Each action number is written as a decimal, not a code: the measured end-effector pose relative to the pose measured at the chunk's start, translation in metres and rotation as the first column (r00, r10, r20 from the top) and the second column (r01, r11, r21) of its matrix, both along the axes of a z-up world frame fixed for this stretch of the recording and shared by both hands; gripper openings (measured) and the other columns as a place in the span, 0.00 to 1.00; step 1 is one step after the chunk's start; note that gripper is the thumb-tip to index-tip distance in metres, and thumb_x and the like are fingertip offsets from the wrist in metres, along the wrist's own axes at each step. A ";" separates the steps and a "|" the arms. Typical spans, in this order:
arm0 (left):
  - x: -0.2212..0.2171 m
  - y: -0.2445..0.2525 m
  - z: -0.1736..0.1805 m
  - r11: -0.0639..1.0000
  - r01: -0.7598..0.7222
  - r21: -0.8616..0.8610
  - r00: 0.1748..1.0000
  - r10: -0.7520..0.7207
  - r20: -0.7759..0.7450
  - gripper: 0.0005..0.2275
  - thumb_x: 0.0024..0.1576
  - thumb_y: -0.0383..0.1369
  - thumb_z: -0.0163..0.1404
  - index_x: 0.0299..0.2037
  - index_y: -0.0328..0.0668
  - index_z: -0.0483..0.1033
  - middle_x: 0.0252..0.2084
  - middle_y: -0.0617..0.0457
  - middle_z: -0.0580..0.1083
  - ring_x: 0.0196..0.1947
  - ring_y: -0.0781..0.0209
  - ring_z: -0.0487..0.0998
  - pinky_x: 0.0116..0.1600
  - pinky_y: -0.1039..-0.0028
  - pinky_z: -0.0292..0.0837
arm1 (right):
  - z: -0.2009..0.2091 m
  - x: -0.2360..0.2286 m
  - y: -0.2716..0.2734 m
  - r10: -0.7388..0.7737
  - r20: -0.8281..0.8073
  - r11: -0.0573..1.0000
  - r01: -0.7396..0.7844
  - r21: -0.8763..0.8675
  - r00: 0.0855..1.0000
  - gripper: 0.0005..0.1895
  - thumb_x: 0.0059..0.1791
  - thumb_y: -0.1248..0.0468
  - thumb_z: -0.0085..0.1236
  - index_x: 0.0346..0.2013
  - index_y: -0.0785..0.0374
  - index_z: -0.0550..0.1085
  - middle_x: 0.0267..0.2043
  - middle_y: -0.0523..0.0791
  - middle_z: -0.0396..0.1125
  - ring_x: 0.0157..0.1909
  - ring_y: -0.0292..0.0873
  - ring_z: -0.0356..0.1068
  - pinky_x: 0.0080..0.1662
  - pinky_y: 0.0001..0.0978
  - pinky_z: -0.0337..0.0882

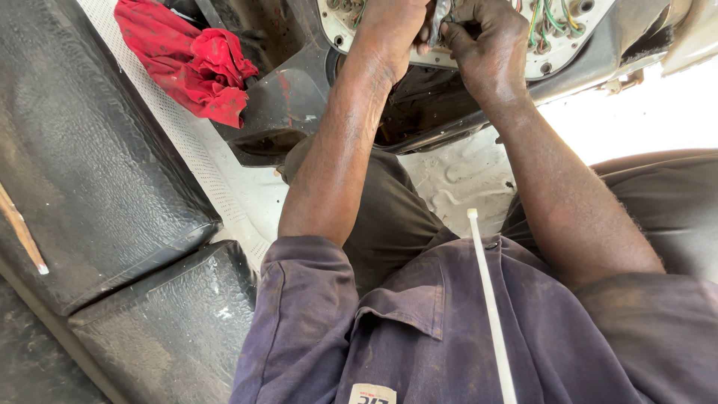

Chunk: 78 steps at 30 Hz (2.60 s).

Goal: The person sits on the floor of a vehicle and works on the exposed wiring harness near the dashboard. They strip wire insulation, twist wires together, and connect them to terminals on the dashboard panel.

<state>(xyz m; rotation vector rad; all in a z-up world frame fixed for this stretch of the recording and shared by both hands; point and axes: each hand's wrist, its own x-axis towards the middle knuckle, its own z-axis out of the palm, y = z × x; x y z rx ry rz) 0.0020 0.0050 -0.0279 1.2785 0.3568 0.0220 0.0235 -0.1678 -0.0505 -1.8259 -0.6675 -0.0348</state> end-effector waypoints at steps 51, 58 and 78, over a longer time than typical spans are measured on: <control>-0.009 0.065 -0.027 0.889 0.087 0.450 0.996 -0.070 -0.054 0.06 0.54 0.32 0.56 0.30 0.37 0.80 0.24 0.56 0.75 0.24 0.61 0.78 0.31 0.66 0.75 | 0.008 0.014 -0.014 0.184 -0.440 0.977 -0.116 0.177 0.879 0.04 0.62 0.70 0.58 0.44 0.69 0.75 0.41 0.50 0.75 0.39 0.41 0.79 0.43 0.30 0.85; -0.029 0.077 0.008 0.835 0.120 0.537 0.993 -0.093 -0.077 0.08 0.56 0.34 0.56 0.32 0.37 0.81 0.26 0.54 0.77 0.26 0.60 0.81 0.34 0.65 0.78 | 0.025 0.017 -0.019 0.240 -0.577 0.967 -0.138 0.215 0.781 0.05 0.63 0.71 0.51 0.52 0.68 0.74 0.47 0.50 0.74 0.45 0.43 0.79 0.52 0.36 0.85; 0.021 0.026 -0.048 0.946 0.069 0.317 0.997 -0.059 -0.042 0.12 0.59 0.38 0.56 0.38 0.35 0.83 0.32 0.48 0.83 0.32 0.58 0.88 0.44 0.63 0.86 | 0.031 0.019 -0.015 0.160 -0.623 0.985 -0.086 0.147 0.766 0.04 0.61 0.69 0.56 0.48 0.65 0.78 0.44 0.46 0.77 0.39 0.37 0.79 0.37 0.26 0.81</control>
